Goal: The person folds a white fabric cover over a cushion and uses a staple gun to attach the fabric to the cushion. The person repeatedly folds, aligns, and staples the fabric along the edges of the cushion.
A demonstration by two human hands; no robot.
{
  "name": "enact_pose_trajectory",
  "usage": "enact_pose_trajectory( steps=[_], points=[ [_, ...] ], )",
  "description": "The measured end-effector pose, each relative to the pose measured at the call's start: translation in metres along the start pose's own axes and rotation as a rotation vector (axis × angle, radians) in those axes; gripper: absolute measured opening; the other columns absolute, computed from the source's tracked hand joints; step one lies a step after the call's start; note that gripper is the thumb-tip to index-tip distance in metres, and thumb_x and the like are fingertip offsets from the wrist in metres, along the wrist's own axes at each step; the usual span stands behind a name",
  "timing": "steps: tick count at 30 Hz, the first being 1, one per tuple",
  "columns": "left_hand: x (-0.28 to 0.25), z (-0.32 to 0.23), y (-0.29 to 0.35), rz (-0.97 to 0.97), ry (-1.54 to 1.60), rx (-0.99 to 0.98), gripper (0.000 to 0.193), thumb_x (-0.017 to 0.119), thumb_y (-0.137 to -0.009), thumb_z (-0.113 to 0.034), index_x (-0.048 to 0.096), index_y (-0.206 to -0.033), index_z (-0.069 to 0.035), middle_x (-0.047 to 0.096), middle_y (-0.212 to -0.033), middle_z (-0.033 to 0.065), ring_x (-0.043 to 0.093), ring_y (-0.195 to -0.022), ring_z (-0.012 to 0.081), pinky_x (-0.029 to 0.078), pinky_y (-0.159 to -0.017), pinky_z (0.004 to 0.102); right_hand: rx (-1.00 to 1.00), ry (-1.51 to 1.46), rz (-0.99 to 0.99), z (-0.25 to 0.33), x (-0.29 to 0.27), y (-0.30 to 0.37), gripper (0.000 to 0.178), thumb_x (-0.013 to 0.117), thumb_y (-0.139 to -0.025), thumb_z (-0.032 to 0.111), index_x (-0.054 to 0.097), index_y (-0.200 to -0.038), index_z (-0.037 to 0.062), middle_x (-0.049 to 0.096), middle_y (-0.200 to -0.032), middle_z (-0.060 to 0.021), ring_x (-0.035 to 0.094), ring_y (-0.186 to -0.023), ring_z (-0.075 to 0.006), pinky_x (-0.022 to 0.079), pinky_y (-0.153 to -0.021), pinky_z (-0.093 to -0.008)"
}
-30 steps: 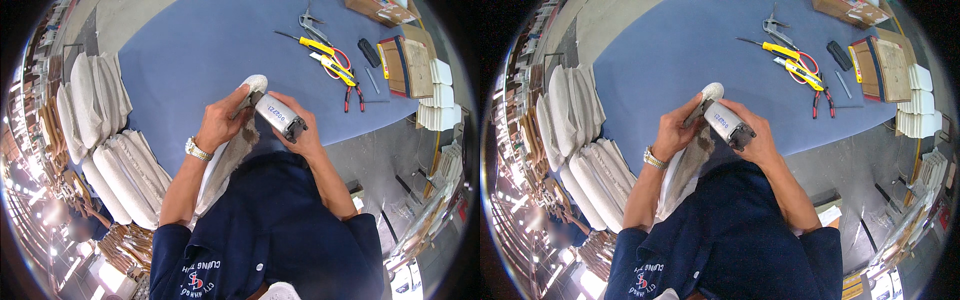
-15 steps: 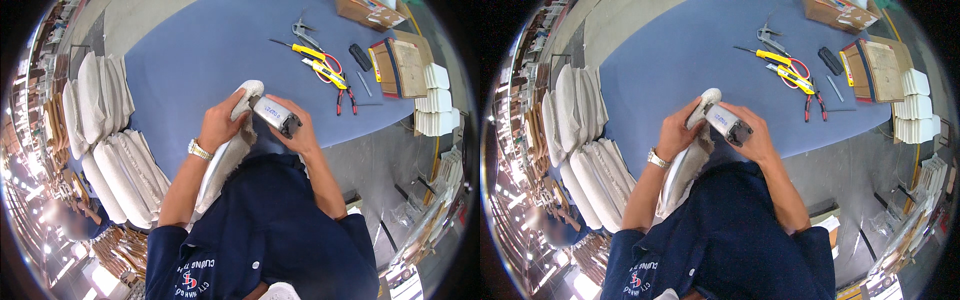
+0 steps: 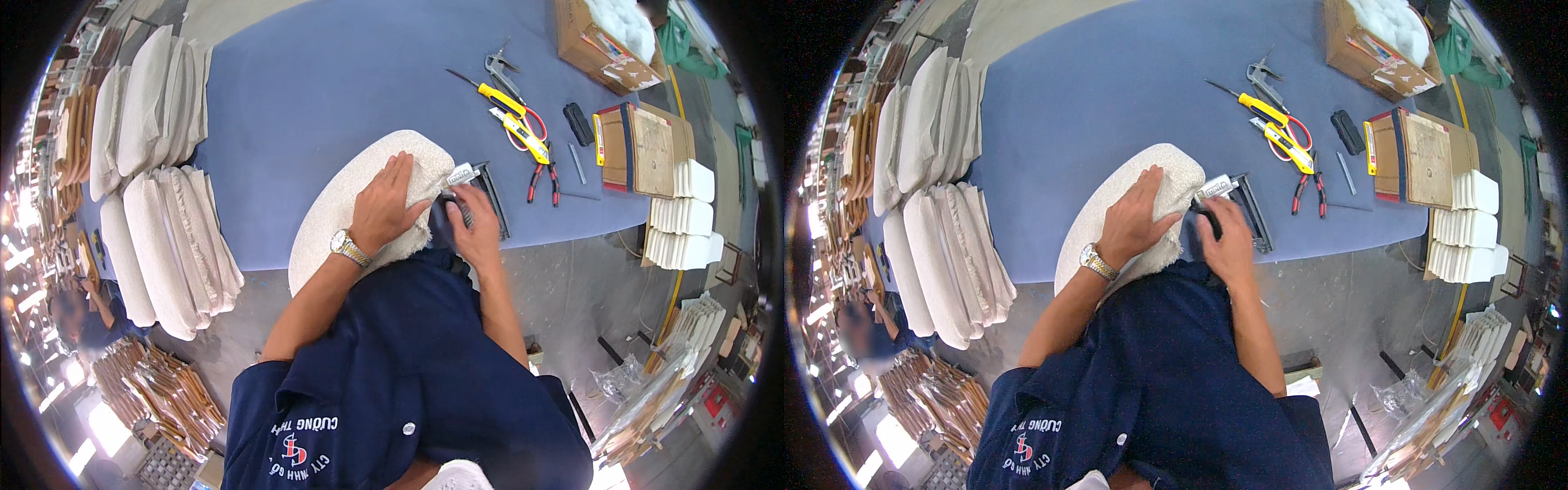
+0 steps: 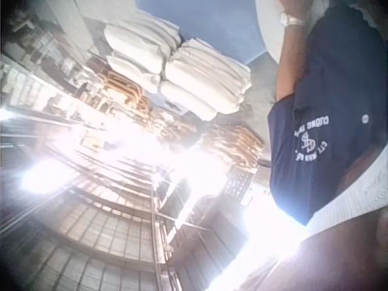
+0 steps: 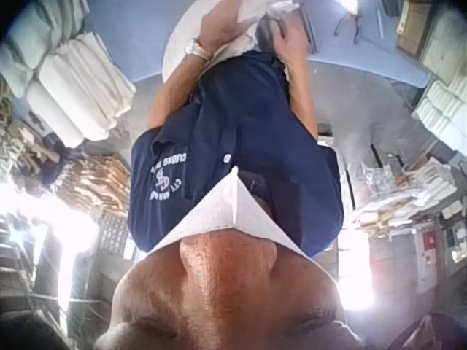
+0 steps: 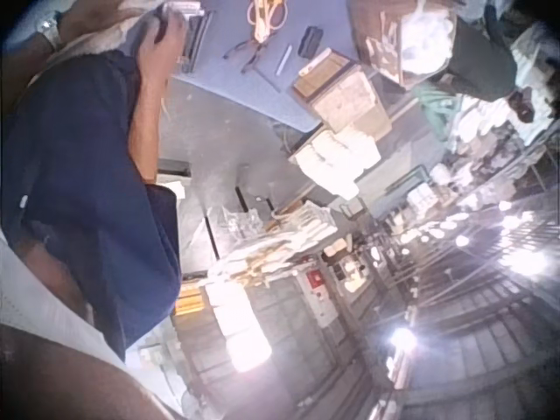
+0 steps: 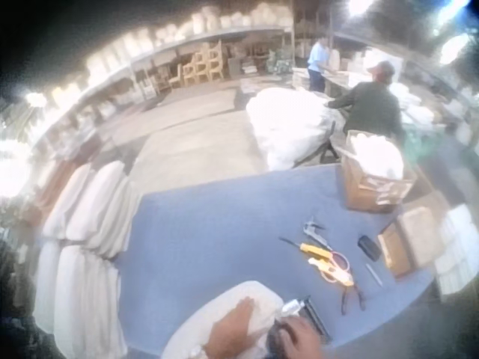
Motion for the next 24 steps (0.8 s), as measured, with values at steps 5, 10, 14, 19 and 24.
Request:
enact_pose_trajectory(
  steps=[5,10,14,19,24],
  points=[
    [-0.017,0.010,0.037,0.190,0.010,-0.001,0.096,0.083,-0.083,-0.036,0.033,-0.159,-0.006,0.037,-0.163,0.0232,0.037,-0.150,0.0425,0.040,-0.117,0.0509,0.313,-0.304,0.179,-0.004,0.046,0.006,0.033,0.067,-0.102,0.030,0.070,-0.116,0.0006,0.066,-0.085,-0.0057,0.054,-0.076,-0.0128,0.046,-0.071,-0.0317],
    [-0.047,0.016,0.109,0.319,-0.021,-0.268,0.105,0.086,-0.079,-0.029,0.025,-0.164,-0.015,0.025,-0.169,0.0194,0.030,-0.153,0.0443,0.036,-0.119,0.0575,0.397,-0.689,0.131,0.012,0.059,0.009,0.039,0.072,-0.099,0.035,0.071,-0.115,-0.0012,0.071,-0.091,-0.0030,0.061,-0.080,-0.0097,0.050,-0.073,-0.0287],
    [-0.048,0.005,0.105,0.269,-0.086,-0.314,0.106,0.085,-0.076,-0.020,0.026,-0.164,-0.023,0.029,-0.168,0.0157,0.034,-0.151,0.0431,0.040,-0.117,0.0577,0.308,-0.534,0.039,0.019,0.058,0.007,0.033,0.075,-0.097,0.026,0.069,-0.114,-0.0020,0.073,-0.094,-0.0083,0.066,-0.084,-0.0117,0.053,-0.076,-0.0283],
    [-0.043,0.008,0.091,0.216,-0.131,-0.234,0.106,0.081,-0.074,-0.014,0.027,-0.163,-0.031,0.035,-0.166,0.0136,0.042,-0.146,0.0445,0.047,-0.111,0.0584,-0.078,-0.117,-0.244,0.060,0.015,0.019,0.021,0.076,-0.094,0.014,0.069,-0.107,-0.0004,0.073,-0.094,-0.0101,0.069,-0.078,-0.0148,0.054,-0.070,-0.0292],
    [-0.042,0.010,0.091,0.215,-0.127,-0.215,0.102,0.076,-0.076,-0.013,0.027,-0.164,-0.031,0.036,-0.165,0.0141,0.045,-0.143,0.0449,0.051,-0.106,0.0581,0.425,-0.386,0.399,0.051,0.041,0.012,0.051,0.065,-0.102,0.044,0.072,-0.086,-0.0038,0.067,-0.063,-0.0081,0.062,-0.050,-0.0121,0.051,-0.051,-0.0288]
  ],
)
Point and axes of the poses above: each hand's wrist, its own y-axis away from the middle knuckle, its own x-axis out of the palm, z = x × y, the point moved 2 cm from there along -y, towards the middle knuckle
